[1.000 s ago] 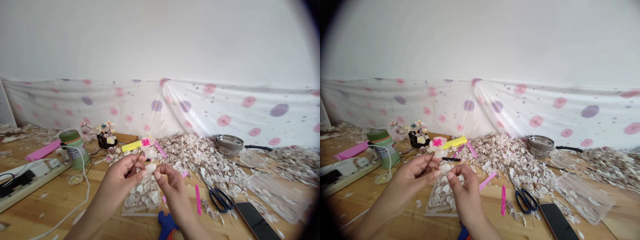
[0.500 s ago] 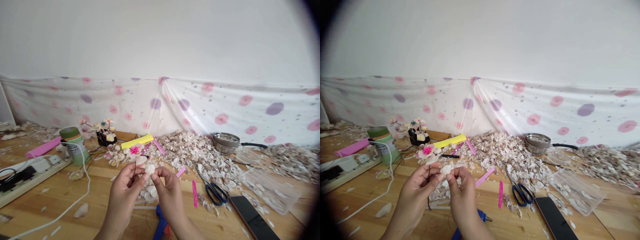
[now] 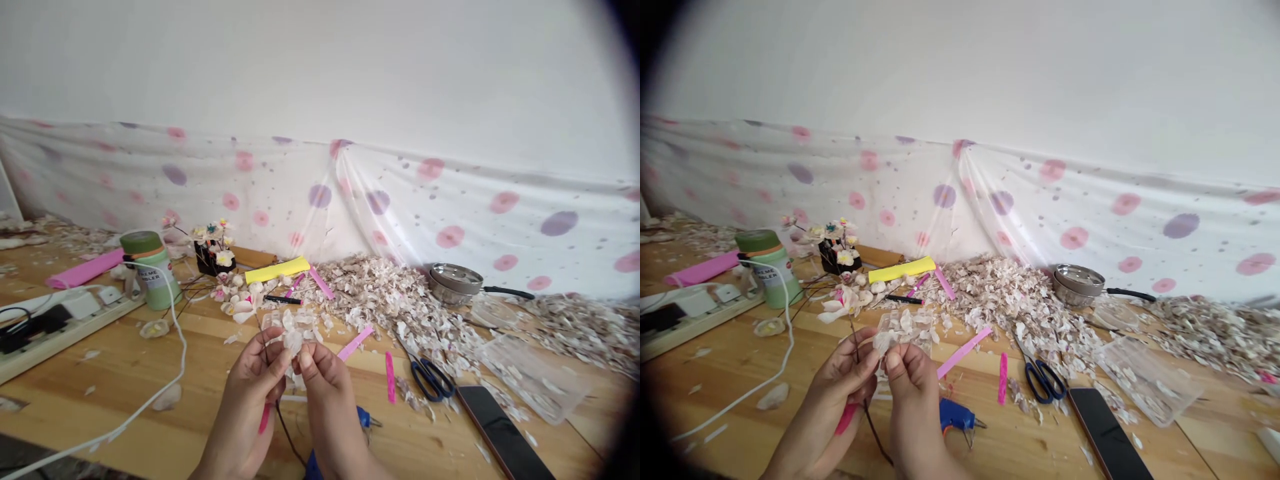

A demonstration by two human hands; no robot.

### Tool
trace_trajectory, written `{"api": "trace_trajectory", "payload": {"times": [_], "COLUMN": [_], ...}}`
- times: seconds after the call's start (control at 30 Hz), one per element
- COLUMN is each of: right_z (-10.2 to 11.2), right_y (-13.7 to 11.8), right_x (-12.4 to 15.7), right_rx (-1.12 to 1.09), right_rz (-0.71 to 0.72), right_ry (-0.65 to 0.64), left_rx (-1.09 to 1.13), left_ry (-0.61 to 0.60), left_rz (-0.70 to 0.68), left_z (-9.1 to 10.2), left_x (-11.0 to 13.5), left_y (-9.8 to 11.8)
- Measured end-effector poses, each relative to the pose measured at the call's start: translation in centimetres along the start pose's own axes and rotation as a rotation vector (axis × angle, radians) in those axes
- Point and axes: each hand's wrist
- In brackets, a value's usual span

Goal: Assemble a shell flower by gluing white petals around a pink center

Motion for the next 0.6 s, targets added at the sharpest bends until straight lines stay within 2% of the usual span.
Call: {"api": "trace_trajectory", "payload": {"times": [0.07,0.17,0.23,0.3,0.37,0.43,0.53,0.6], "right_z": [0.5,2.7,5.0,7.4,9.5,10.8,11.4,11.2], "right_y": [-0.2,-1.0,-1.3,-1.0,0.3,2.1,4.9,5.9], "right_x": [0.3,1.2,2.1,3.2,4.3,5.2,6.2,6.6], "right_rx": [0.051,0.232,0.468,0.823,1.202,1.482,1.648,1.692], "right_rz": [0.031,0.131,0.208,0.267,0.283,0.301,0.4,0.409], "right_ry": [0.042,0.079,0.035,-0.005,0.006,0.062,0.13,0.179], "left_rx": [0.024,0.062,0.065,0.028,-0.012,-0.052,-0.107,-0.125], "left_ry": [0.029,0.117,0.162,0.205,0.218,0.216,0.208,0.201], "left_rz": [-0.032,-0.146,-0.195,-0.217,-0.246,-0.255,-0.23,-0.212], "left_z": [0.7,2.1,3.1,4.1,4.9,5.4,5.6,5.7], "left_x": [-0.5,-1.6,-2.2,-2.7,-3.1,-3.3,-3.6,-3.8], "left_y": [0.5,1.8,2.8,3.4,3.6,3.3,2.6,2.2]}}
Point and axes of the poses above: each hand's wrist, its own x-axis away from the middle knuckle, its own z-axis out of the back of the hand, y = z × x, and after that the axes turned 11 degrees about y, right-handed
